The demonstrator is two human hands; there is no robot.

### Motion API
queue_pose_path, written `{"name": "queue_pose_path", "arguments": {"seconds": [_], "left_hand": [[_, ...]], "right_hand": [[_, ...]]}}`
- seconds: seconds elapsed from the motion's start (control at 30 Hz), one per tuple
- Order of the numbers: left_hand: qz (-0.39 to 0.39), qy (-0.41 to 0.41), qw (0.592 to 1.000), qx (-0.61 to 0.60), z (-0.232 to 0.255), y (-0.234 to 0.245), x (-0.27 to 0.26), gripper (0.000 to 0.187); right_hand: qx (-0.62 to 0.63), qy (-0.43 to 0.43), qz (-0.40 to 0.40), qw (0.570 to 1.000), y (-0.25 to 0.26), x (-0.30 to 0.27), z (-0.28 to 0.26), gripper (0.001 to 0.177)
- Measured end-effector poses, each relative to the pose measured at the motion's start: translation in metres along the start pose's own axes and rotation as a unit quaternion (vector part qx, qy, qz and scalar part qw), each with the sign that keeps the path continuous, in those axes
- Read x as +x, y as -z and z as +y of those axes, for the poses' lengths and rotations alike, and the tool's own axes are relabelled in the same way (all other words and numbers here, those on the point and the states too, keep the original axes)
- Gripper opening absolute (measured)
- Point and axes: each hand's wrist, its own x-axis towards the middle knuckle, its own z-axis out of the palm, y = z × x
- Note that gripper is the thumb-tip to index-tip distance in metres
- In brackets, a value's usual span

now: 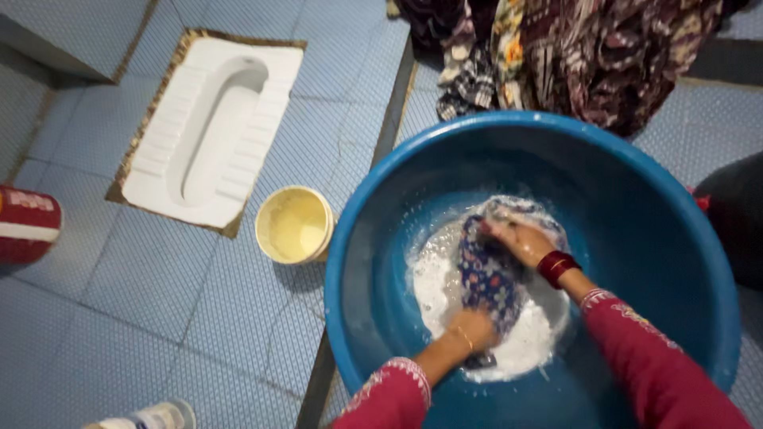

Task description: The person scrubs a dark patterned cloth in a blue basin filled with soapy water using a white scrubbing brush. They rinse the cloth by pouring water from a small yellow cup and then wring it out. Finally, they use the brush to scrub the tiled floor near the basin.

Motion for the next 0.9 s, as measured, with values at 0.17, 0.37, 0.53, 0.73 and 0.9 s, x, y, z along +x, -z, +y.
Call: {"name": "queue_pose_path", "arguments": {"seconds": [0.17,0.37,0.53,0.73,0.9], "left_hand": [[0.364,-0.014,0.931,0.021,0.018,0.056,0.001,0.061],[0.173,-0.065,0.975,0.12,0.013,-0.002,0.005,0.057],[0.144,-0.052,0.952,0.265,0.026,-0.022,-0.038,0.034],[0.256,-0.098,0.96,0.061,0.022,-0.034,-0.032,0.05],[0.154,-0.124,0.965,0.175,0.021,-0.073,-0.015,0.04]], "right_hand": [[-0.092,-0.126,0.226,0.962,-0.017,-0.016,0.001,0.051],[-0.181,-0.092,0.197,0.959,-0.038,-0.052,-0.012,0.072],[-0.17,-0.147,0.16,0.961,-0.04,-0.059,-0.03,0.069],[-0.229,-0.117,-0.021,0.966,-0.03,-0.064,-0.099,0.072],[-0.275,0.188,-0.099,0.938,-0.058,-0.083,-0.069,0.077]]}}
